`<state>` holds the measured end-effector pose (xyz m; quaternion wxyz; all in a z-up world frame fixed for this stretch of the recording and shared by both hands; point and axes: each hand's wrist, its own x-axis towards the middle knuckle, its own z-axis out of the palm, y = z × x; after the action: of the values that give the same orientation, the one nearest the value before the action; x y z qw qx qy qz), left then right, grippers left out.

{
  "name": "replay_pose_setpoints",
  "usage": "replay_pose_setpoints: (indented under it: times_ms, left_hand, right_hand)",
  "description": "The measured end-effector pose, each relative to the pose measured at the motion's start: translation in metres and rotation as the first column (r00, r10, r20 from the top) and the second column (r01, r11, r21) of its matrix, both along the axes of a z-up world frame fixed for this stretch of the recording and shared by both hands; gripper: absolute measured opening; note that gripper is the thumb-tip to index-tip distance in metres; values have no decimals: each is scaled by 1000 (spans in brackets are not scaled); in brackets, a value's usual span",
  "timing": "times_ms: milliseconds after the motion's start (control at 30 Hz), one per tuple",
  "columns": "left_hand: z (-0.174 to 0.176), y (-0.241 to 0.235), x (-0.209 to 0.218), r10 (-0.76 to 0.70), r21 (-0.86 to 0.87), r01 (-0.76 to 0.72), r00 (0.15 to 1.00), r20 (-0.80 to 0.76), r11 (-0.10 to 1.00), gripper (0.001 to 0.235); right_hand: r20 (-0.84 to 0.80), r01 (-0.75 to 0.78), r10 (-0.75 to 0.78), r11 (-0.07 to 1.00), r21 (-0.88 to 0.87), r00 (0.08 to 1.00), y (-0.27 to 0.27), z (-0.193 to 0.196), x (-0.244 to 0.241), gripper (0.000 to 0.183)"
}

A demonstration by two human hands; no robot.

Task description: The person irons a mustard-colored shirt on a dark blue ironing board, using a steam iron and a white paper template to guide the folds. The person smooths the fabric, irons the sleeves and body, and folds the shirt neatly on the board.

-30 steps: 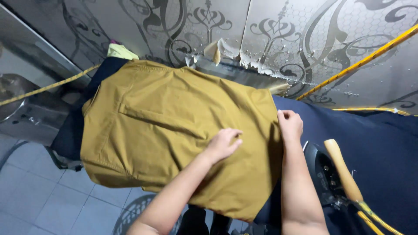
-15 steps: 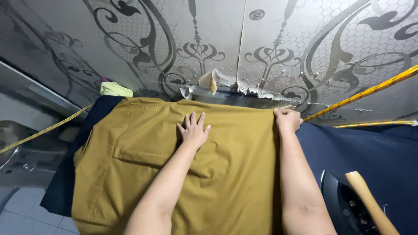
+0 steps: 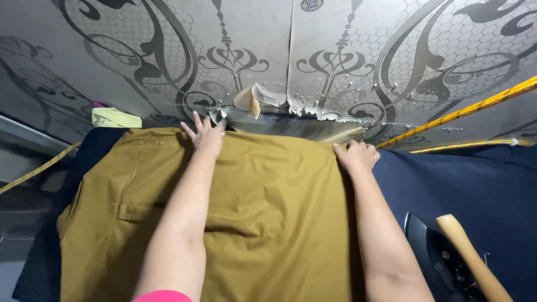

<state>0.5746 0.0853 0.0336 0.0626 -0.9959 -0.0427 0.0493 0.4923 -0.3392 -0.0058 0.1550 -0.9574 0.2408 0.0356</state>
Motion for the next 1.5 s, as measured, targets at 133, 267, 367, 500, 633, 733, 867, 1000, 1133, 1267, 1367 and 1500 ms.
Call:
replay_pose_setpoints:
  times_ms: [133, 267, 367, 500, 633, 733, 867, 1000, 1133, 1267, 1367, 1500]
  left_hand:
    - [-1, -15, -2, 79, -78, -75, 995, 54, 994, 34]
    - [-11, -62, -74, -158, -128, 270, 821, 548, 954, 51]
    - [-10, -68, -160, -334, -145, 462, 793, 510, 875, 54]
    - [-21, -34, -226, -260, -138, 366, 837, 482, 920, 62]
    - [-12, -51, -288, -182, -169, 298, 851, 493, 939, 58]
    - [-23, -44, -344, -144, -193, 251, 884, 445, 949, 62]
    - [-18, -28, -351, -14, -129, 96, 852, 523, 987, 70]
    - [-20, -53, -399, -105, -193, 198, 907, 407, 961, 74]
    - [-40, -60, -417, 0, -188, 63, 949, 315, 980, 80]
    - [-34, -100, -424, -134, -257, 236, 923, 361, 937, 79]
    - [-37, -144, -434, -334, -283, 440, 874, 352, 852, 69]
    - [-47, -151, -440, -391, -321, 521, 834, 389, 791, 57]
  right_hand:
    - [204, 72, -60, 996, -53, 977, 1, -31, 3, 34]
    - [609, -5, 132, 979, -205, 782, 52, 17, -55, 36]
    - [547, -316, 448, 892, -322, 707, 86, 26, -124, 49]
    - [294, -244, 296, 949, -200, 909, 62, 25, -179, 65]
    - [423, -256, 373, 916, -309, 826, 80, 25, -252, 65]
    - [171, -485, 546, 822, -300, 820, 88, 1, -322, 71]
    - [205, -233, 297, 930, -285, 933, 66, 7, -320, 76]
    - [302, -627, 685, 729, -276, 663, 87, 20, -395, 88]
    - [173, -728, 829, 552, -406, 531, 46, 14, -430, 98]
    - [264, -437, 638, 719, -541, 723, -13, 74, -399, 56]
    - [264, -24, 349, 640, -768, 899, -86, 105, -368, 58]
    - [-318, 128, -168, 981, -144, 933, -131, 147, -311, 67]
